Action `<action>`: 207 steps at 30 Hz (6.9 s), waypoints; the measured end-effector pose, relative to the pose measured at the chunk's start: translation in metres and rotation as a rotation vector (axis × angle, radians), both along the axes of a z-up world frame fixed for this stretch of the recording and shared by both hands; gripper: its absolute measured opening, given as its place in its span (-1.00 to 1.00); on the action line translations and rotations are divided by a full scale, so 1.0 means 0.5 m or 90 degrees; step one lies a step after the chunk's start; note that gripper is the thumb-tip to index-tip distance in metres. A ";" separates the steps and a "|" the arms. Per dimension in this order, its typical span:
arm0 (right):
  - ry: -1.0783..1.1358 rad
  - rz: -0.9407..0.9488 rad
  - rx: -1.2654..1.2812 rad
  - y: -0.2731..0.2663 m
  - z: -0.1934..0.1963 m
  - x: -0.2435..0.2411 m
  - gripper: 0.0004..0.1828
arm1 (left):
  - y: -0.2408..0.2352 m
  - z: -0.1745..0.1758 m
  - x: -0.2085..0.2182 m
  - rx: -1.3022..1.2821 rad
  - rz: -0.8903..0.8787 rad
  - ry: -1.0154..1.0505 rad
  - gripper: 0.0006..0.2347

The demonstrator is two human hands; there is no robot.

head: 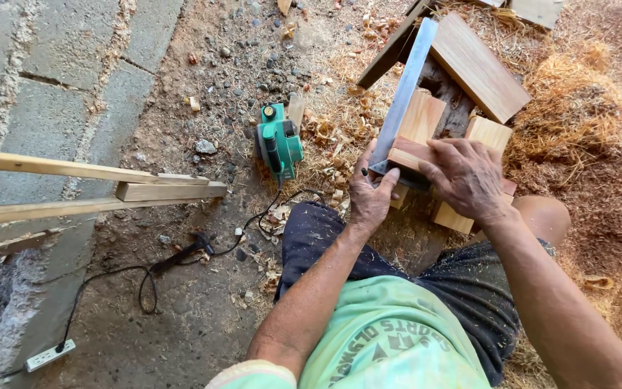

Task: The person sits on the ground and uses a try square and a marker to draw lines on several small wooden planks. They repeatedly position the square on the wood, draw a line, and then move to the next plank.

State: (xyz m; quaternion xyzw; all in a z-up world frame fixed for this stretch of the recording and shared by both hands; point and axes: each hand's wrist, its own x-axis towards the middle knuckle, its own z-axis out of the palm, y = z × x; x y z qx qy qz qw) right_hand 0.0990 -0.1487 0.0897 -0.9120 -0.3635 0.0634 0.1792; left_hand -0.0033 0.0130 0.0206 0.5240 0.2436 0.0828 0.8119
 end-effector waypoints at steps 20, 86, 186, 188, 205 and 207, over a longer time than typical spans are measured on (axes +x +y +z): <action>-0.086 -0.063 -0.197 -0.005 -0.035 -0.020 -0.44 | -0.019 -0.034 0.002 -0.058 0.076 0.008 -0.40; 0.705 -0.452 0.714 -0.173 0.143 -0.125 -0.23 | 0.333 0.021 -0.385 -0.007 0.347 0.053 -0.35; -0.191 0.118 -0.266 -0.041 -0.058 -0.036 -0.09 | -0.004 0.005 -0.035 -0.026 0.016 0.006 -0.36; -0.205 0.093 -0.314 -0.050 -0.066 -0.040 -0.01 | -0.005 0.007 -0.032 -0.011 0.032 0.018 -0.37; -0.104 -0.008 -0.269 0.003 -0.009 -0.065 0.36 | -0.015 -0.023 -0.036 -0.006 0.048 -0.008 -0.39; -0.091 -0.007 -0.242 0.004 -0.008 -0.066 0.37 | -0.014 -0.017 -0.037 -0.017 0.046 0.003 -0.39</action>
